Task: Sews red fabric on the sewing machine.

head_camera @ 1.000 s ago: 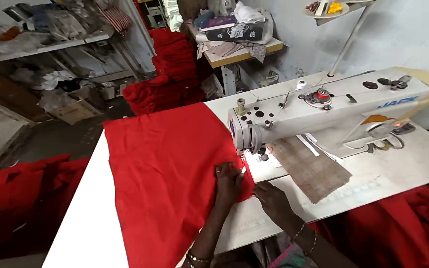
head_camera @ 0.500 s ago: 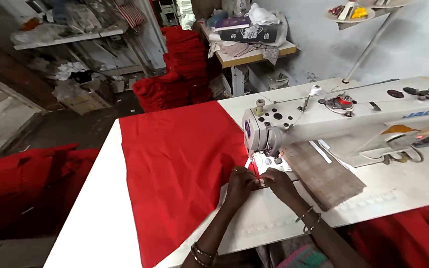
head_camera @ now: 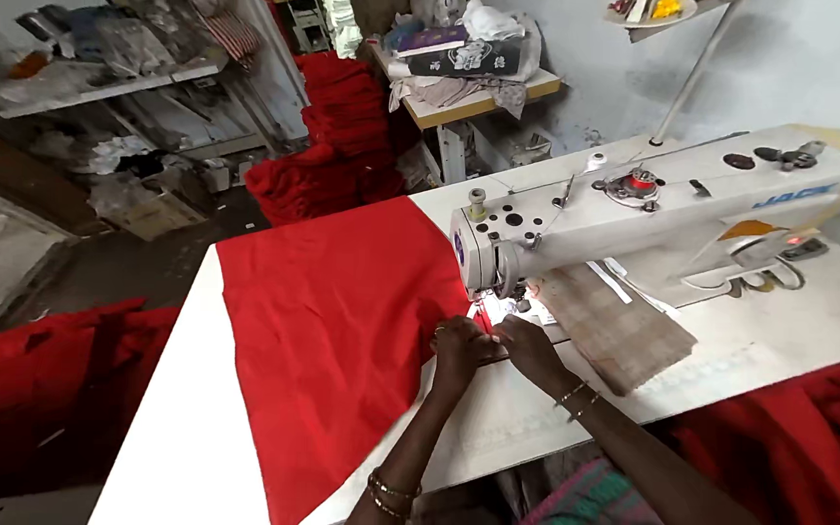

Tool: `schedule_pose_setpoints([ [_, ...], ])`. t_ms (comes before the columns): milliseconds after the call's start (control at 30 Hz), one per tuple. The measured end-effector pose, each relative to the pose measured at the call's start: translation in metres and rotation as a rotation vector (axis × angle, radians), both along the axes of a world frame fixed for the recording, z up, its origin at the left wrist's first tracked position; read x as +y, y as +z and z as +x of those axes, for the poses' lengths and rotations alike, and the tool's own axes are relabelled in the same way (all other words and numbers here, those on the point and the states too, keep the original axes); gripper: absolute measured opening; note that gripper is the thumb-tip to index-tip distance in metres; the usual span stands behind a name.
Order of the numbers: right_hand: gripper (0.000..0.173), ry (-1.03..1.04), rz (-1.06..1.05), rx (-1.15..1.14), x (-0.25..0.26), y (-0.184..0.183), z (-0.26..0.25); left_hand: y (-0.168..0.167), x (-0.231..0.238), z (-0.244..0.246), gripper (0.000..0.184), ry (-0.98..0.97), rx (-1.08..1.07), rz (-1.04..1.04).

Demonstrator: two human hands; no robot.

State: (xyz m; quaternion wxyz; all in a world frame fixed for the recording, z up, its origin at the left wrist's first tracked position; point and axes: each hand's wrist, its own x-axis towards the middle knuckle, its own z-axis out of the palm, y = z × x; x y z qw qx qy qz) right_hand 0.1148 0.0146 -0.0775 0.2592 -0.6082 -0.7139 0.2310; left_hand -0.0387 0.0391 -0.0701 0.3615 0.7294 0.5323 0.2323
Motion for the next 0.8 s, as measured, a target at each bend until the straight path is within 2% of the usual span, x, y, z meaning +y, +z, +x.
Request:
schedule_pose_setpoints([
  [67,0.019,-0.037,-0.161,0.046,0.006,0.013,0.001,-0.007,0.004,0.002,0.019,0.025,-0.012,0.013],
  [100,0.016,-0.069,-0.114,0.073,0.006,0.011,0.000,-0.001,0.008,0.005,0.020,0.034,0.041,-0.033],
  [200,0.011,-0.059,0.308,0.060,-0.002,-0.022,-0.002,0.014,0.010,0.014,0.023,0.086,0.158,-0.133],
  [300,0.012,0.010,0.469,-0.086,-0.007,-0.034,-0.005,-0.008,-0.007,0.012,0.015,0.113,0.116,0.160],
  [367,0.013,0.040,0.446,-0.179,-0.005,-0.031,-0.007,-0.020,-0.013,0.009,0.019,0.060,0.149,0.336],
  [433,0.015,0.058,0.368,-0.230,0.001,-0.026,-0.007,-0.024,-0.010,0.008,0.021,0.037,0.198,0.392],
  [533,0.017,-0.051,0.183,-0.120,0.017,-0.014,-0.009,-0.008,0.009,0.008,0.025,0.032,0.267,0.212],
  [600,0.014,-0.181,0.209,0.029,0.026,-0.019,-0.012,0.005,0.023,0.007,0.026,0.007,0.308,0.108],
  [667,0.013,-0.242,0.202,0.109,0.029,-0.020,-0.014,0.010,0.038,-0.002,0.024,-0.112,0.317,0.125],
  [800,0.013,-0.270,0.189,0.109,0.025,-0.019,-0.015,0.023,0.083,-0.040,0.022,-0.622,0.395,0.378],
])
